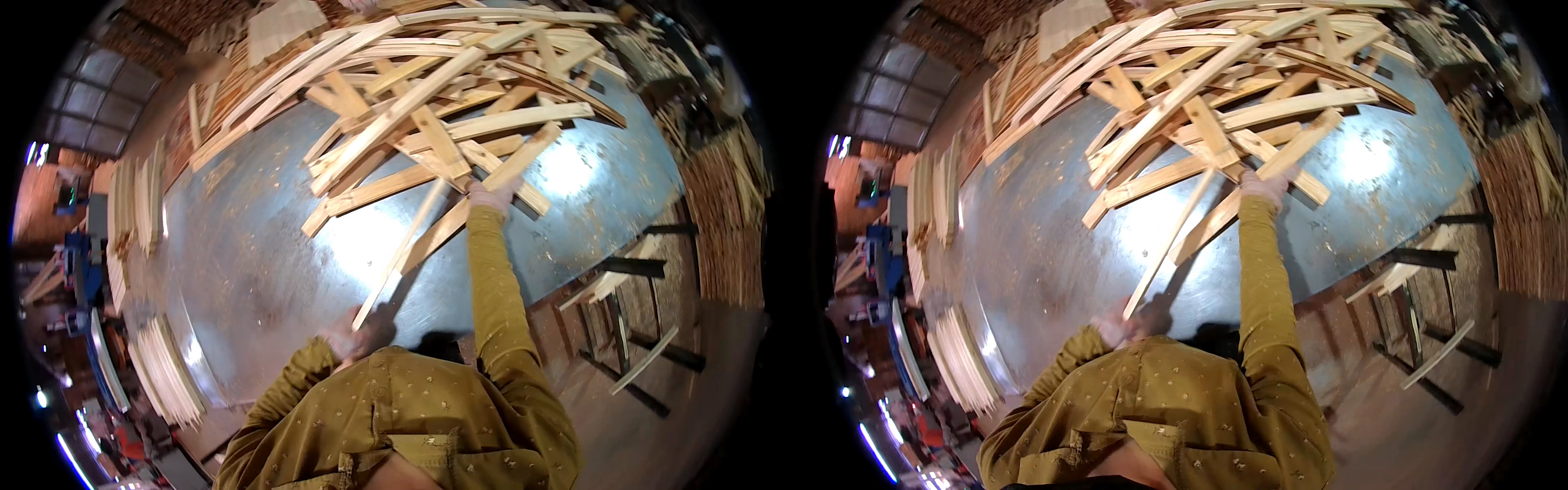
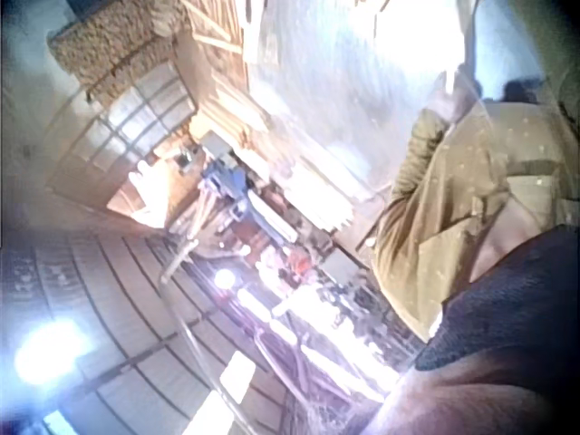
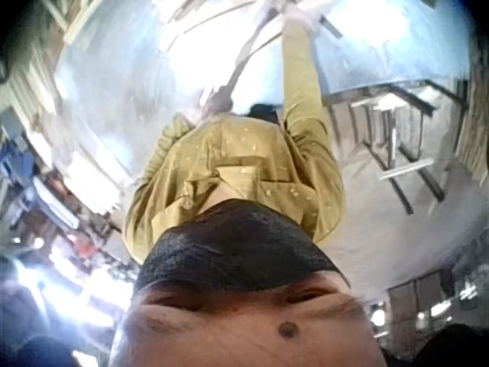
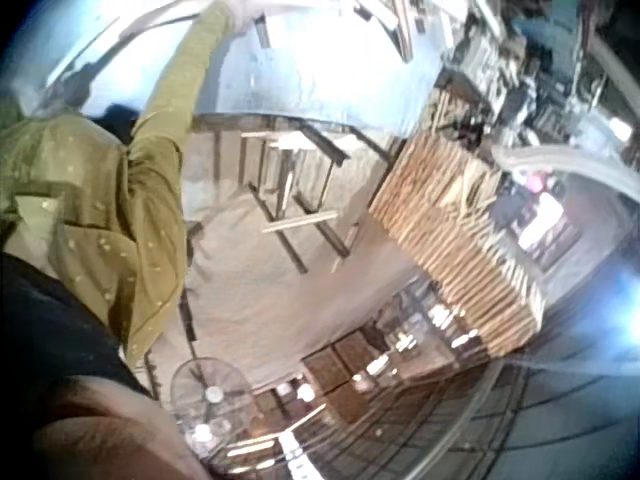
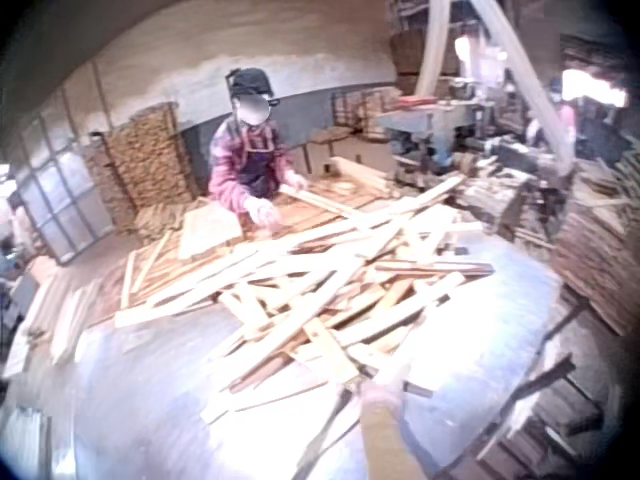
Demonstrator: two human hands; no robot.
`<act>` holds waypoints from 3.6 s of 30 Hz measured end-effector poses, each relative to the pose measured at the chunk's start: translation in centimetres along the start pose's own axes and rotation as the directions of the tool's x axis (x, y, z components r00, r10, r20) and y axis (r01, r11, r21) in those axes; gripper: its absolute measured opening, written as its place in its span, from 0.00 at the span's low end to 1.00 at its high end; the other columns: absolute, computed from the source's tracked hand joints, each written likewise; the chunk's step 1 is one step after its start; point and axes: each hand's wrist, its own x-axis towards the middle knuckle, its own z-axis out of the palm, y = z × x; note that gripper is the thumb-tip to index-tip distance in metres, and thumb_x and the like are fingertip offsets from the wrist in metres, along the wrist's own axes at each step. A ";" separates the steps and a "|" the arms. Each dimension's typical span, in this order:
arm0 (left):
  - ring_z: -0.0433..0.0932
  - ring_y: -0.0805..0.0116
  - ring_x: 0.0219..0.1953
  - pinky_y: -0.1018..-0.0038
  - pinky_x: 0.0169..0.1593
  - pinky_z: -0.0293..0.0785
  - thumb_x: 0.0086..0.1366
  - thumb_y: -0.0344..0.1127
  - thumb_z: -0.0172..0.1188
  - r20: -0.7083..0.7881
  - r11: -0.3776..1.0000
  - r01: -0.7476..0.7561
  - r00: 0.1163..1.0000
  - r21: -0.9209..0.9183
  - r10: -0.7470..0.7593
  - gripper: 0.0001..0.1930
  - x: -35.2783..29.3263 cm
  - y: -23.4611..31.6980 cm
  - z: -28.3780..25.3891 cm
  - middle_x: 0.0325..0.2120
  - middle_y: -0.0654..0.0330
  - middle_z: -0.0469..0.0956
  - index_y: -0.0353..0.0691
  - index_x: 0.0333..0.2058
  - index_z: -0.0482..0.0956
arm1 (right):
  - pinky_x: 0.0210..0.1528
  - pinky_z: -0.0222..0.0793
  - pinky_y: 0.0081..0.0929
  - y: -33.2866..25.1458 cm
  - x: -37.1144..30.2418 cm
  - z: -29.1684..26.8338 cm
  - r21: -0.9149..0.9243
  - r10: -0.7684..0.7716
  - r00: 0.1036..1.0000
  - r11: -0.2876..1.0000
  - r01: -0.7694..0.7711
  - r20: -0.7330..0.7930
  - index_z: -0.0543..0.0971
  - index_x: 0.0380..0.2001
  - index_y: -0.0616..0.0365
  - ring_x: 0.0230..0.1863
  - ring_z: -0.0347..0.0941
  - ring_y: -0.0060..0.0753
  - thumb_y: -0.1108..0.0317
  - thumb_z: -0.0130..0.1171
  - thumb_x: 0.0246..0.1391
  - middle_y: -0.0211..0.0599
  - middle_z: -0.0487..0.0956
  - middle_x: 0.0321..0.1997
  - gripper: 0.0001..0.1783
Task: The person sorts thin wooden planks on a large metal table in a workshop. They pick up individual planks from a scattered pile, align them, and stack them into neat bundles. The person repeatedly gathers planks and organizes them into piles throughout the clip.
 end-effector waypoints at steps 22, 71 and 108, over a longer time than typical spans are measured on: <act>0.81 0.63 0.34 0.65 0.35 0.83 0.52 0.52 0.76 -0.352 -0.027 -0.364 0.914 -0.931 -0.202 0.40 -1.9 0.0 0.6 0.34 0.57 0.78 0.39 0.58 0.69 | 0.70 0.57 0.43 -7.2 -12.4 16.0 0.169 -0.647 -0.519 -0.523 0.835 0.559 0.71 0.62 0.56 0.62 0.67 0.49 0.45 0.61 0.53 0.48 0.74 0.59 0.38; 0.67 0.55 0.62 0.62 0.64 0.67 0.63 0.43 0.64 -0.907 0.910 0.275 0.199 -0.311 -0.370 0.33 -15.1 -11.8 -7.0 0.59 0.47 0.67 0.38 0.63 0.63 | 0.42 0.80 0.34 4.0 -29.3 14.4 -0.218 0.224 0.064 0.971 -0.100 0.972 0.77 0.47 0.69 0.38 0.80 0.37 0.56 0.68 0.56 0.44 0.82 0.40 0.26; 0.70 0.53 0.62 0.55 0.58 0.69 0.65 0.59 0.58 -0.673 0.288 0.950 0.293 0.122 -0.680 0.28 -37.3 -17.7 -19.7 0.58 0.54 0.73 0.46 0.55 0.72 | 0.67 0.61 0.42 3.0 -39.6 18.9 0.080 -0.359 -0.047 0.080 0.994 0.932 0.58 0.70 0.53 0.65 0.64 0.58 0.43 0.61 0.54 0.55 0.67 0.66 0.46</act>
